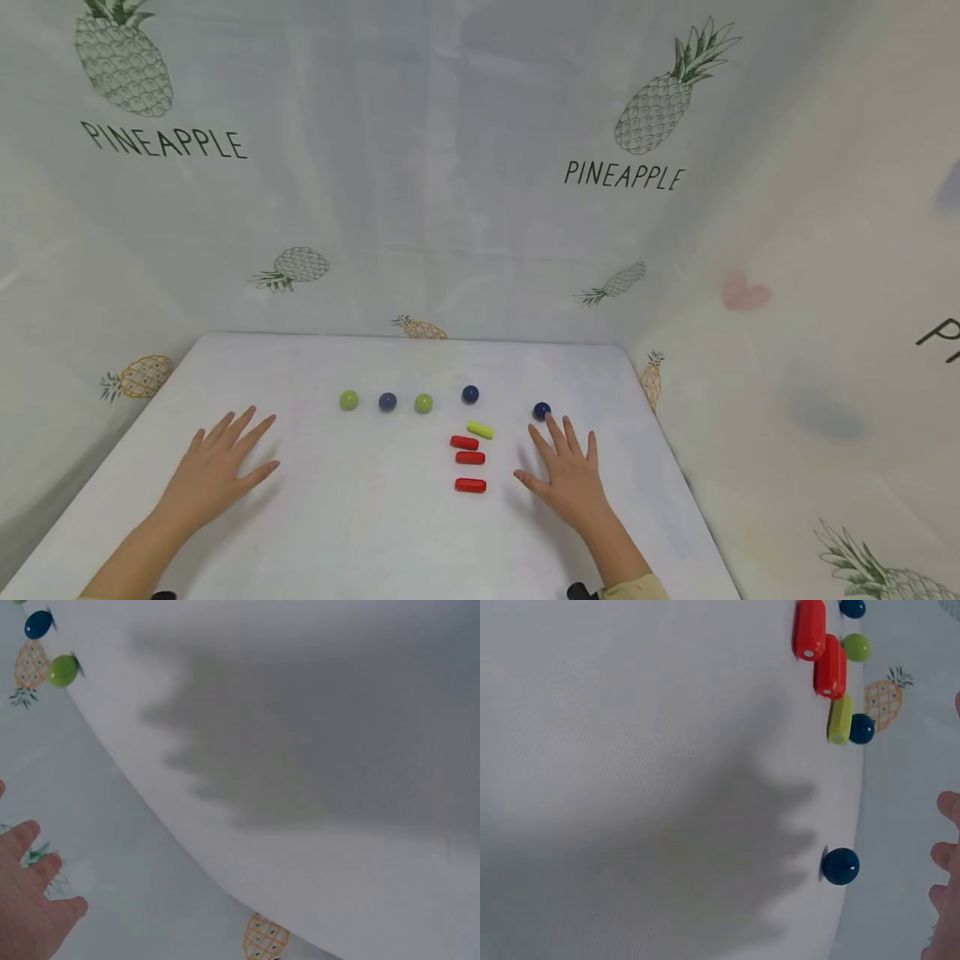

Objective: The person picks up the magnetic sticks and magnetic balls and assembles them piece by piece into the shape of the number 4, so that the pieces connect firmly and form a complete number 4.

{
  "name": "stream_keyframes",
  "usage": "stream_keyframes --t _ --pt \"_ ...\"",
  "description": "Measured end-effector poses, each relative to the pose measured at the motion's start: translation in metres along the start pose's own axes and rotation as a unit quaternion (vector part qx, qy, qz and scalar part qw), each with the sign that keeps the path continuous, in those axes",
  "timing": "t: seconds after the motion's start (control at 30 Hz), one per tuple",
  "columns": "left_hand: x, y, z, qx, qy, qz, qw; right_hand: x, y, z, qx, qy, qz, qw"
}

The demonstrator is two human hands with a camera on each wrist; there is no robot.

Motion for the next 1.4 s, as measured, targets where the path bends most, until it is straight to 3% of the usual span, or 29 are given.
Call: stream_keyframes --t 0.17,0.73,1.0,1.4 --pt "0.001 -0.002 0.014 -0.004 0.003 -0.003 1.0 0.0 -0.003 -0.003 0.004 -0.015 0.008 0.9998" --pt "-0.01 -0.008 0.059 -0.021 0.027 -0.005 0.9994 0.006 -0.029 -0.021 0.009 -0.152 0.013 0.9882" --pt "-0.022 -0.012 0.084 -0.027 0.017 -0.02 0.9993 -0.001 -0.043 -0.026 0.027 -0.156 -0.012 0.9873" --pt "-0.037 -0.018 0.11 -0.049 0.024 -0.033 0.9979 -0.01 -0.06 -0.027 0.017 -0.233 -0.013 0.9723"
Point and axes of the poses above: each hand's wrist, its own y-axis away from the middle knuckle, its own x-axis out of the back of the hand, z = x × y, the point moved 9 cm from there along -y, towards the middle knuckle, and after that the axes turned 14 degrees about x, right-handed, at the moved point
